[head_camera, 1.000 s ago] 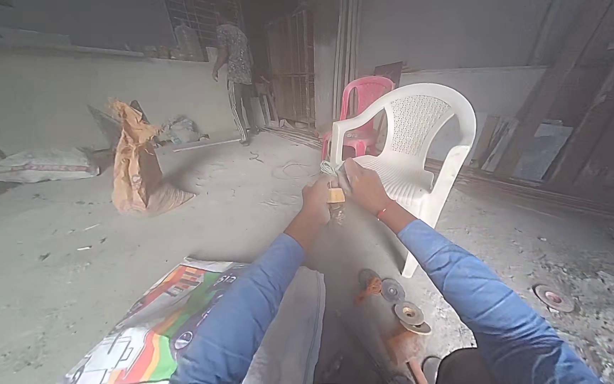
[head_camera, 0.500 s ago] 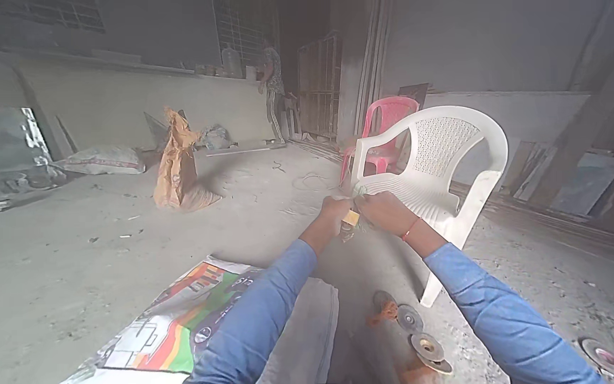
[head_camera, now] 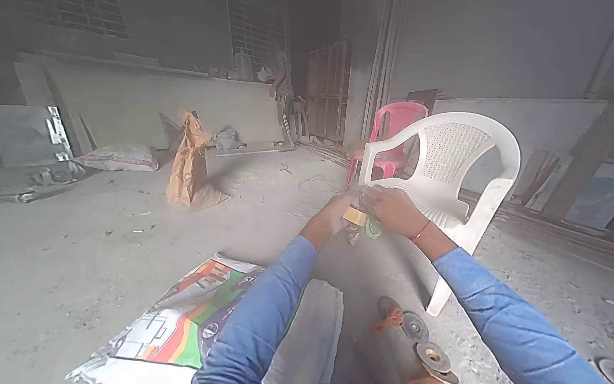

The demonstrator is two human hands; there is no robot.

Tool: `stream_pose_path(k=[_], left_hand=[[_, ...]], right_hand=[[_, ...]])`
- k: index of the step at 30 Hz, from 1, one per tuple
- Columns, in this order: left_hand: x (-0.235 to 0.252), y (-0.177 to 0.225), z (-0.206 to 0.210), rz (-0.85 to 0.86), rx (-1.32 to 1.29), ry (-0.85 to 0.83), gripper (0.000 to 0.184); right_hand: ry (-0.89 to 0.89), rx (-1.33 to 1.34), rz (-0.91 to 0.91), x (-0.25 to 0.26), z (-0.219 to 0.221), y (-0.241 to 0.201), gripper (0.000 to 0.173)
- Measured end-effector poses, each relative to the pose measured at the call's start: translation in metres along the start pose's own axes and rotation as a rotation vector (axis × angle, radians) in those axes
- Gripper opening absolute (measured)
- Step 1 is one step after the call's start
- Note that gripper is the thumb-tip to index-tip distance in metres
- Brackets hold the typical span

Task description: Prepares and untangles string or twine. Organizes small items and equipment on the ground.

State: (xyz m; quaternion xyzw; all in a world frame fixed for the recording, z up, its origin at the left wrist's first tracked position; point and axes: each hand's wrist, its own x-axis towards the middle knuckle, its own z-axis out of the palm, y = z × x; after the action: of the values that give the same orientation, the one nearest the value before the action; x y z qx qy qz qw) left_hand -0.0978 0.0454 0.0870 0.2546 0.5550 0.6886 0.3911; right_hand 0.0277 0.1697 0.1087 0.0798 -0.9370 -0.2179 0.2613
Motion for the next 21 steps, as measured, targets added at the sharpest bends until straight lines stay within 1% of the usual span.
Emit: stream_pose_path(k=[2,4,8,11,12,15,17,18,21], left_hand=[[-0.002,-0.001,-0.004,0.018,0.062,-0.039,0.015],[-0.003,-0.004,-0.008,-0.003,0.110,-0.052,0.016],[-0.001,-0.009,-0.007,-0.034,0.083,-0.034,0.019],[0.000,-0.013,-0.001,-0.011,0.103,0.009,0.028],[0.000,-0.014,0.000,0.003,0.118,0.011,0.029],[0.003,-0.020,0.001,0.054,0.207,-0.006,0.027],[0.006,-0.023,-0.002,0.088,0.265,-0.042,0.028],[0.007,-0.024,-0.003,0.108,0.283,-0.046,0.028],[0.009,-0.022,0.000,0.135,0.282,0.008,0.028]], right_hand=[[-0.024,0.050,-0.011,-0.002,0.000,0.002,0.024],[-0.093,0.105,-0.006,-0.003,0.001,0.004,0.025],[-0.153,0.154,0.023,-0.003,0.006,0.009,0.026],[-0.127,0.201,0.099,-0.002,0.007,0.014,0.030],[-0.147,0.216,0.123,-0.001,0.006,0.015,0.031],[-0.223,0.252,0.214,0.001,0.001,0.018,0.030],[-0.233,0.304,0.319,0.000,0.001,0.019,0.026],[-0.217,0.356,0.376,0.000,0.003,0.021,0.025],[-0.183,0.594,0.497,-0.003,0.012,0.030,0.028]])
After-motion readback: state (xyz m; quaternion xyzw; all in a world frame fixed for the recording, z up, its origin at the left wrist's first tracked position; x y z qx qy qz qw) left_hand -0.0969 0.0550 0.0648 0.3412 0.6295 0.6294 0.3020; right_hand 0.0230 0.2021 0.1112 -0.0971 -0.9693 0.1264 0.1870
